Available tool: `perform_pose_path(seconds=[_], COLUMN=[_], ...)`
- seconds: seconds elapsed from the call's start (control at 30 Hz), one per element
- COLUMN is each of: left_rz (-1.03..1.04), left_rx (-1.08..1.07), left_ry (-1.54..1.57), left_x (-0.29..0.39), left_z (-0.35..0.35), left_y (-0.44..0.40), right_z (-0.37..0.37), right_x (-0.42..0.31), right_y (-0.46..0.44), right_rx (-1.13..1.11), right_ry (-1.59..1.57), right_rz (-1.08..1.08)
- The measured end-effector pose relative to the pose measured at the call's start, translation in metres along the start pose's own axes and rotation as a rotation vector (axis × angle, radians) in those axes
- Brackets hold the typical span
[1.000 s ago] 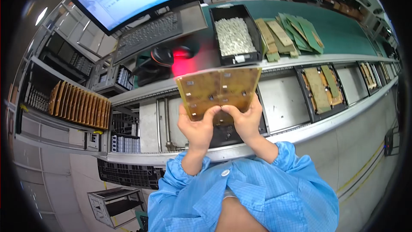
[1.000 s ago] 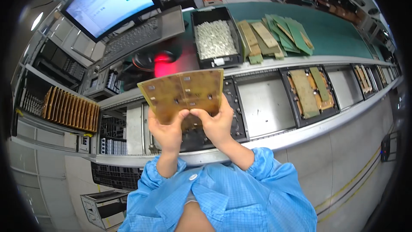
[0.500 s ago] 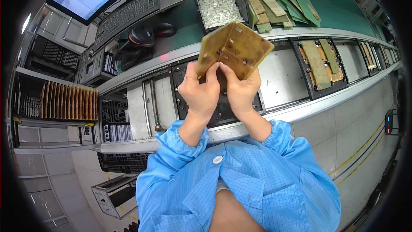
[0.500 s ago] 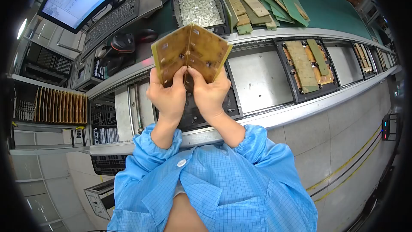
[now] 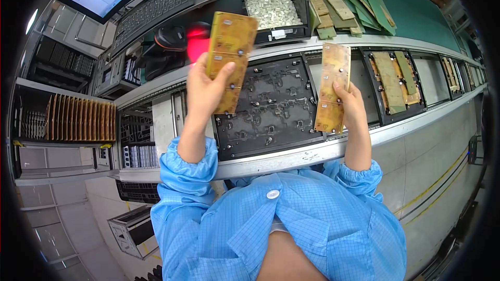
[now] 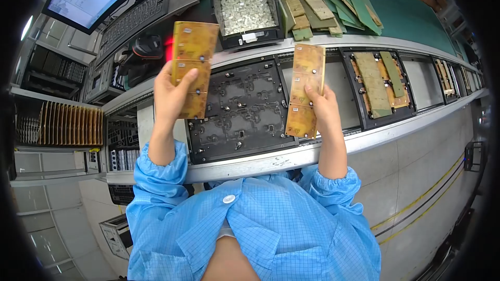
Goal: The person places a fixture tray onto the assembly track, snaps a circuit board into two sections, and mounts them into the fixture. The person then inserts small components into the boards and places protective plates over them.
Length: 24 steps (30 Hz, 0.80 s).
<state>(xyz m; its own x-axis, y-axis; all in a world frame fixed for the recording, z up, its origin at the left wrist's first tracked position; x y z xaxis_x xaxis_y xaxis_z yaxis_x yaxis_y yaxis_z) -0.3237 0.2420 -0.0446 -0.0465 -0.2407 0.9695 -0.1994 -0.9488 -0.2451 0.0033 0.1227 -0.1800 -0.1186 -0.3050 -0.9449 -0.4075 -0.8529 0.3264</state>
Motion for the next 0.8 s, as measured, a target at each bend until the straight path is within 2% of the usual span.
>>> perform_pose_path(seconds=[0.17,0.3,0.37,0.43,0.47,0.5,0.53,0.6,0.67,0.7,0.8], left_rz=[-0.013,0.061,0.083,0.106,0.125,0.146,0.132,0.150,0.165,0.172,0.191], left_rx=[0.215,0.386,0.422,0.472,0.490,0.505,0.537,0.563,0.582,0.626,0.705], left_ry=[0.275,0.425,0.530,0.539,0.638,0.735,0.775,0.830,0.893,0.878,0.860], left_x=[0.008,0.004,0.001,0.003,0.006,0.008,-0.001,0.001,0.001,-0.002,-0.007], left_z=[-0.054,-0.104,-0.123,-0.141,-0.150,-0.157,-0.170,-0.177,-0.183,-0.191,-0.213], left_y=[0.024,0.048,0.063,0.080,0.090,0.100,0.112,0.130,0.147,0.158,0.186], right_z=[0.013,0.048,0.080,0.108,0.126,0.146,0.163,0.212,0.254,0.269,0.303], right_x=[0.001,0.003,-0.009,-0.047,-0.066,-0.084,-0.094,-0.117,-0.118,-0.117,-0.098], right_y=[0.000,0.005,0.009,0.006,0.007,0.007,0.006,0.021,0.023,0.023,0.018], right_rx=[-0.081,-0.171,-0.380,-0.486,-0.515,-0.552,-0.571,-0.535,-0.470,-0.463,-0.512], right_ry=[0.026,0.113,0.126,0.285,0.319,0.538,0.538,0.917,1.127,1.066,1.135], right_rz=[0.021,0.017,-0.031,-0.245,-0.353,-0.501,-0.502,-0.810,-0.990,-1.049,-1.044])
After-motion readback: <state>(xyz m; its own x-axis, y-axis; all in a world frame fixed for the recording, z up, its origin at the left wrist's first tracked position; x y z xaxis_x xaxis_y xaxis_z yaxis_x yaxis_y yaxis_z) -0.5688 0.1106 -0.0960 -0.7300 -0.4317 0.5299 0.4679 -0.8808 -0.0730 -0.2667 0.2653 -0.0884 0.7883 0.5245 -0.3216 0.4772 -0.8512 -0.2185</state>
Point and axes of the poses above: each hand's wrist, its own y-axis away from the middle knuckle, its own z-axis out of the palm, x = y × z, the point moved 10 cm from there along -y, towards the middle knuckle, and after that the axes turned 14 degrees about y, right-handed, at the moved point
